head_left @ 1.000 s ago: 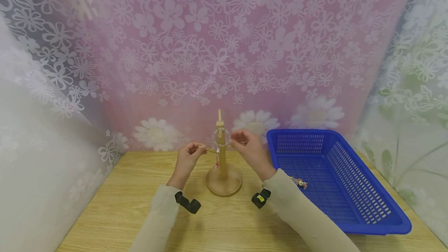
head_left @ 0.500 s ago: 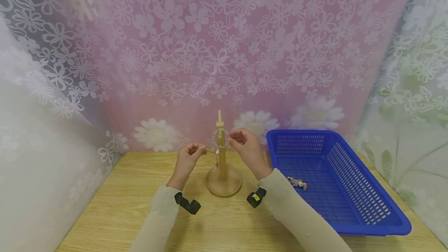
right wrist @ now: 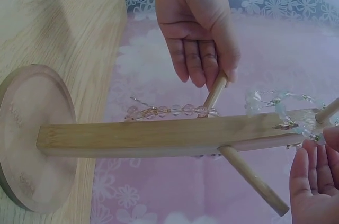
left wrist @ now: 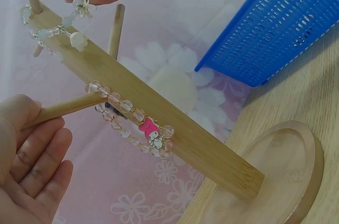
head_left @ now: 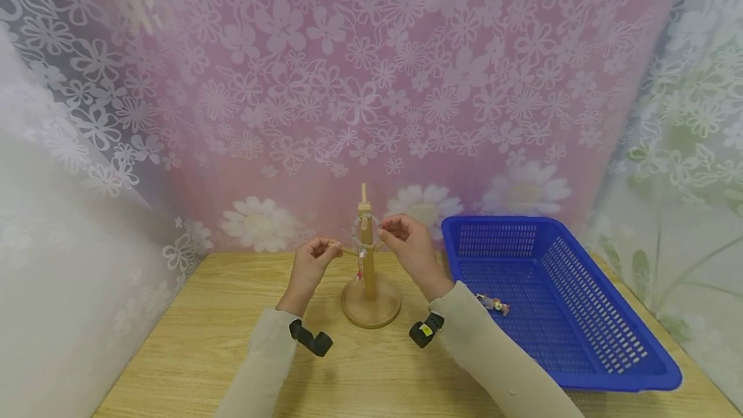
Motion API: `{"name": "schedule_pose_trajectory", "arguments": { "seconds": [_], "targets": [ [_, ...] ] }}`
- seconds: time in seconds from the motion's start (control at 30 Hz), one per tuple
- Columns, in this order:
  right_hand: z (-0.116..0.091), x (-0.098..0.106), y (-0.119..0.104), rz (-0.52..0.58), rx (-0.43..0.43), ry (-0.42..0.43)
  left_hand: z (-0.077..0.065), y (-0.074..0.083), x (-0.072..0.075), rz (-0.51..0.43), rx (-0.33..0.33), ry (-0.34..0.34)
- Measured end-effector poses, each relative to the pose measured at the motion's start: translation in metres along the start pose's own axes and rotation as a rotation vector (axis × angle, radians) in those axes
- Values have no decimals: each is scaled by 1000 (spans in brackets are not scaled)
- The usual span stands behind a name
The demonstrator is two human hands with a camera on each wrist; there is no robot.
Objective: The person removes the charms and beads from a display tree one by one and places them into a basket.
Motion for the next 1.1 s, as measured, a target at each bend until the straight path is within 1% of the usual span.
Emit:
{"name": "schedule_pose_trajectory", "arguments": {
  "seconds": [0.3,0.5,0.63,0.67,0.9,1.1],
  "targets": [
    [-2,0,-3,53,4,4,0,-2,1,-5,-6,-14],
    [-2,0,-5,48,-7,-5,1,-2,0,-12,-7,-19],
    [-2,0,-9,69,-17,-9,1,-2,0,-24,-6,-17],
    [-2,0,-11,73,-15,-11,1,-2,0,-25,-5,-16],
    [-7,-1,-46,62,7,-19,0,-2,0,-23,2,-7],
    [-6,-1,-50,30,20,-22,0,-2,-1,-31,-10,-10]
  ]
}}
Point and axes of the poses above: each hand's wrist, its own z-axis towards the middle knuckle, its own x-axis out of the back of the hand, y = z × x, the point moved 2 cm from there along z, towards the middle knuckle, and after that the axes turned 11 degrees about x, right-handed, at the moved point
